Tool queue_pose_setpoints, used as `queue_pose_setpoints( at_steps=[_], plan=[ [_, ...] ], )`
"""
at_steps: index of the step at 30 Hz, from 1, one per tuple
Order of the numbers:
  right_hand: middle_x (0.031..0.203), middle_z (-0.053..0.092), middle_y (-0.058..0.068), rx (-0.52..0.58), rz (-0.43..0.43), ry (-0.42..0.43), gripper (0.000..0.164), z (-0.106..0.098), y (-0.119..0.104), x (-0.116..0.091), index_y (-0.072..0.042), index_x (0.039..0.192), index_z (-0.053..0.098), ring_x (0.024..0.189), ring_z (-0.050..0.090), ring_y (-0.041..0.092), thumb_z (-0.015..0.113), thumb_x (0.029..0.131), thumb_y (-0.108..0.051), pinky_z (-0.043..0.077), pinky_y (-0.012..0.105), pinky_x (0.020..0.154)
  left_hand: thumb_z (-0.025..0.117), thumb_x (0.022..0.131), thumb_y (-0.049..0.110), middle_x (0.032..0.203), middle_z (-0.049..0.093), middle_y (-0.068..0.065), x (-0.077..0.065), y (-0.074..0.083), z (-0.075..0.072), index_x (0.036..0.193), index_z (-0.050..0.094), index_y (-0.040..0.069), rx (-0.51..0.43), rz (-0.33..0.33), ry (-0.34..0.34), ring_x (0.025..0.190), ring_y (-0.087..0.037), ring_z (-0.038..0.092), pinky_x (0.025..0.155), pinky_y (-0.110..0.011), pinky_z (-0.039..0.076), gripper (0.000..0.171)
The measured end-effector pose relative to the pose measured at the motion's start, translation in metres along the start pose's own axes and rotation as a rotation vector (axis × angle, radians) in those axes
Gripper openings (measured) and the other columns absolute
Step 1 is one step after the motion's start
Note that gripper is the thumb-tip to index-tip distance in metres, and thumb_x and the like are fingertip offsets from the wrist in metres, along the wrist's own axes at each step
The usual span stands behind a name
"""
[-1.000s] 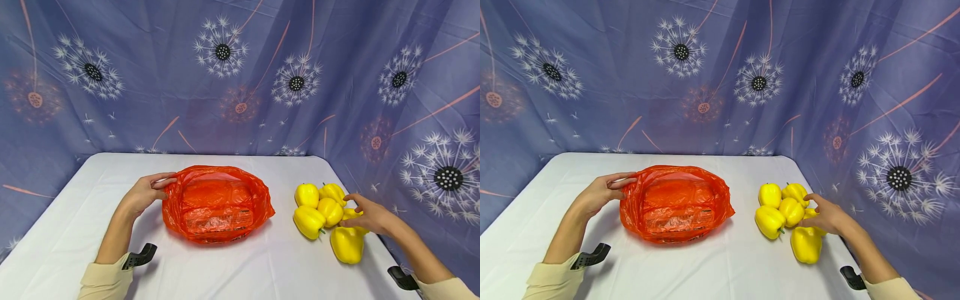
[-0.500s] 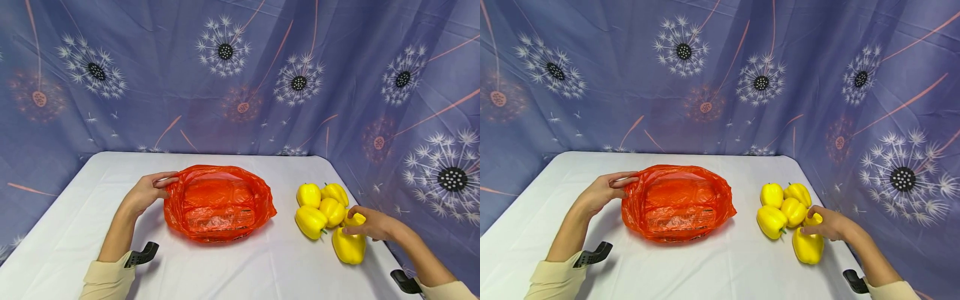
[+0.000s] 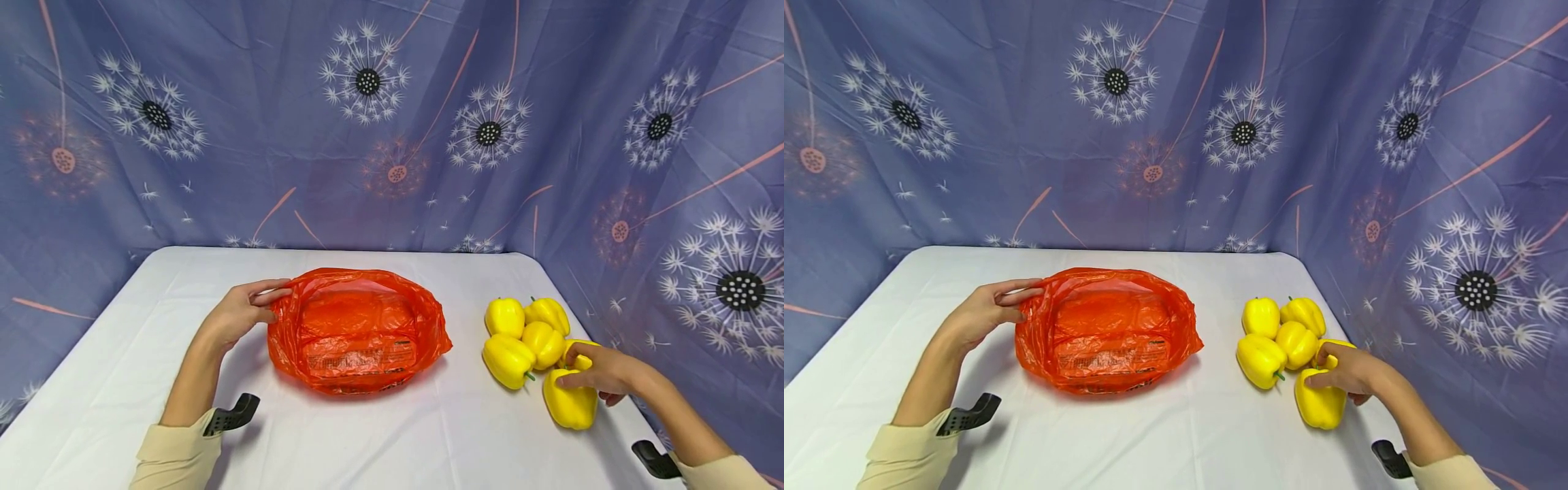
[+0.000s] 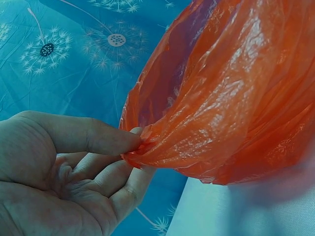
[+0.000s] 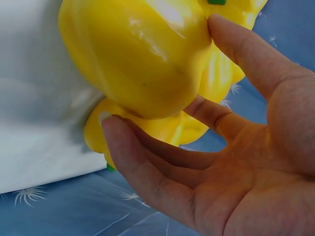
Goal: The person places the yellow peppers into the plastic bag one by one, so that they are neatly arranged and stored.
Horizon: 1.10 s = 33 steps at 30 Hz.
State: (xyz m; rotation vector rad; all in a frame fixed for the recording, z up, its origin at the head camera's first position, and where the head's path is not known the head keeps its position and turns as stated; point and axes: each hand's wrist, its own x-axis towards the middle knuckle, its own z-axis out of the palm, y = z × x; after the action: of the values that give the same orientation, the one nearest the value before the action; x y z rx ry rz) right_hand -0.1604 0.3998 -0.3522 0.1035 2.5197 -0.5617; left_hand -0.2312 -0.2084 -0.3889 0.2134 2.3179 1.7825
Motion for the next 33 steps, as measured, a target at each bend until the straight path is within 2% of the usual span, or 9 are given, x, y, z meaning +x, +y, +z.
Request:
queue_pose_setpoints(
  at_steps=[2,5,12,20,29,33],
  plan=[
    [0.071,0.040,0.002,-0.003,0.000,-0.001,0.050,0.001,-0.001,0.000,-0.011,0.115,0.051,0.055,0.042,0.016,0.075,0.087,-0.045,0.047,0.028,0.052,0.058,0.079,-0.013,0.145,0.054,-0.023,0.000,0.000,0.000,0.151,0.045,0.001,-0.002,-0.002,-0.001,0.121,0.000,0.060,0.081,-0.026,0.054,0.075],
    [0.075,0.042,0.003,-0.015,0.009,-0.006,0.052,0.001,-0.003,0.001,-0.011,0.114,0.050,0.056,0.043,0.017,0.075,0.087,-0.047,0.048,0.028,0.053,0.058,0.079,-0.013,0.145,0.055,-0.022,0.000,0.000,0.000,0.151,0.045,0.001,0.005,-0.002,0.003,0.124,-0.002,0.059,0.081,-0.024,0.054,0.074],
    [0.083,0.048,0.007,-0.032,0.059,-0.003,0.057,0.003,-0.008,0.003,-0.009,0.114,0.048,0.059,0.047,0.019,0.075,0.086,-0.051,0.051,0.029,0.055,0.057,0.080,-0.012,0.145,0.055,-0.022,0.001,0.001,0.001,0.151,0.046,0.003,0.004,0.004,0.003,0.134,-0.017,0.055,0.082,-0.021,0.052,0.074],
    [0.083,0.049,0.007,-0.053,0.045,0.006,0.054,0.004,-0.010,0.005,-0.010,0.108,0.048,0.058,0.049,0.020,0.076,0.085,-0.050,0.052,0.030,0.055,0.057,0.079,-0.013,0.144,0.056,-0.022,0.001,-0.001,0.000,0.150,0.047,0.002,0.004,0.002,0.012,0.128,-0.009,0.058,0.082,-0.020,0.051,0.074],
    [0.080,0.047,0.006,-0.041,0.046,-0.044,0.050,-0.006,-0.014,0.002,-0.010,0.110,0.050,0.058,0.046,0.018,0.074,0.087,-0.048,0.051,0.028,0.053,0.058,0.080,-0.013,0.144,0.056,-0.022,-0.001,-0.003,0.000,0.151,0.047,0.002,0.006,0.000,0.016,0.135,-0.018,0.054,0.081,-0.020,0.052,0.074],
    [0.085,0.046,0.007,-0.025,0.047,-0.067,0.051,-0.015,-0.017,-0.001,-0.008,0.114,0.051,0.064,0.045,0.019,0.073,0.089,-0.046,0.051,0.031,0.057,0.058,0.079,-0.013,0.145,0.055,-0.022,-0.001,-0.003,0.000,0.151,0.047,0.002,-0.006,0.009,0.012,0.133,-0.015,0.056,0.082,-0.021,0.053,0.074]
  ],
)
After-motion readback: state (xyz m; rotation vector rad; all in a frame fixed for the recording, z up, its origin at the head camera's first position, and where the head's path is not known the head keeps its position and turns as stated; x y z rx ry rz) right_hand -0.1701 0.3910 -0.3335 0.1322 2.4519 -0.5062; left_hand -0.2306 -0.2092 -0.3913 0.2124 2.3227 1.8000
